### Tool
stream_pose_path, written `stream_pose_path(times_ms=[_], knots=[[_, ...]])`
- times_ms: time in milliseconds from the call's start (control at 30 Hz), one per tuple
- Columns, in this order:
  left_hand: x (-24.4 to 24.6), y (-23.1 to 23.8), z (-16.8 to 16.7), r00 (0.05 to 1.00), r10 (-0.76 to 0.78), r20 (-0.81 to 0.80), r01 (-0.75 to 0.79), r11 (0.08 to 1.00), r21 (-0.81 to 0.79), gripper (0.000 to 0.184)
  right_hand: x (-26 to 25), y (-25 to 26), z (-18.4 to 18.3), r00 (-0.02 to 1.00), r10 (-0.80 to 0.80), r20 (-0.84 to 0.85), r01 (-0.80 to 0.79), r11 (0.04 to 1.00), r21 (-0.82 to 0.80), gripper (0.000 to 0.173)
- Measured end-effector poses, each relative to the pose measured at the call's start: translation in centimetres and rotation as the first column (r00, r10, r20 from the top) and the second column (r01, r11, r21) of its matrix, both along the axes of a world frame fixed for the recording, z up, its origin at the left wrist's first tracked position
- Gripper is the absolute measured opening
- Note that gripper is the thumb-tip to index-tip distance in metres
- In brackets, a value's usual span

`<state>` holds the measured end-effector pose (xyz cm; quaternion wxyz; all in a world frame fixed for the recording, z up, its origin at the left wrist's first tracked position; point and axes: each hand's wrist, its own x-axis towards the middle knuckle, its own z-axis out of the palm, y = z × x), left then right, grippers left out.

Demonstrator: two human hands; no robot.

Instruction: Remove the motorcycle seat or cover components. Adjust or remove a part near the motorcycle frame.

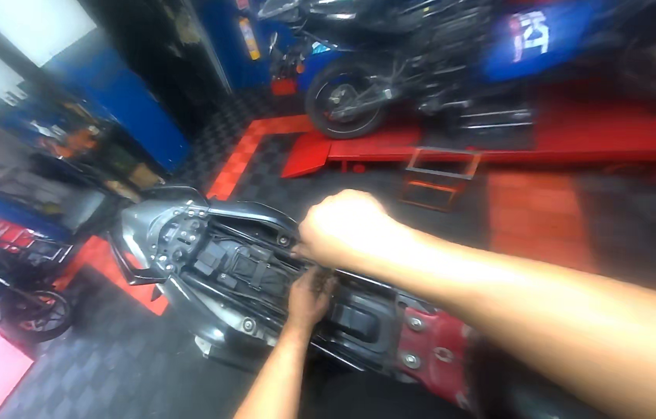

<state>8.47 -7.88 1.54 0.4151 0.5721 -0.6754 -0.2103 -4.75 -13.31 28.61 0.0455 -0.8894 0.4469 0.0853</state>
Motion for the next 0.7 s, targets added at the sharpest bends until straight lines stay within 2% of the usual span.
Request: stream_pose_path(times_ms=[67,167,200,300,367,500,567,600,700], knots=[[-0.1,-0.1,0.0,0.998,0.068,-0.002,-0.068,0.997,-0.03,0.029,0.1,-0.2,-0.1,0.998,-0.067,-0.023,0.067,0.998,0.016,0.062],[-0.1,-0.2,-0.3,0.996,0.09,-0.015,-0.091,0.993,-0.075,0.018,0.2,-0.2,-0.1,0.997,-0.07,-0.04,0.072,0.997,0.039,0.067],[-0.1,-0.2,-0.4,0.996,0.084,-0.023,-0.085,0.994,-0.072,0.014,0.2,-0.2,-0.2,0.999,-0.04,-0.023,0.041,0.998,0.047,0.064],[0.4,-0.2,-0.3,0.998,0.057,-0.027,-0.058,0.998,-0.018,0.016,-0.4,-0.6,-0.7,0.978,0.199,0.063,-0.203,0.977,0.066,0.029],[0.6,-0.1,-0.2,0.999,0.033,-0.005,-0.033,0.999,-0.009,0.019,-0.7,-0.6,-0.5,0.949,0.308,0.07,-0.313,0.948,0.065,0.033],[0.3,-0.1,0.0,1.0,-0.016,0.005,0.016,0.999,0.029,0.019,-0.8,-0.6,-1.0,0.939,0.335,0.08,-0.323,0.937,-0.133,0.012],[0.1,-0.3,0.0,1.0,0.004,-0.031,-0.002,0.998,0.069,0.02,-0.7,-0.8,-0.8,0.955,0.29,0.056,-0.28,0.949,-0.143,0.004],[-0.1,-0.4,0.0,0.999,0.026,-0.04,-0.023,0.997,0.075,0.02,-0.6,-0.8,-0.6,0.966,0.254,0.042,-0.246,0.96,-0.132,0.01],[-0.3,-0.4,0.3,0.997,0.077,-0.016,-0.076,0.995,0.063,0.024,-0.3,-0.7,-0.3,0.994,0.105,0.022,-0.102,0.989,-0.112,0.042]])
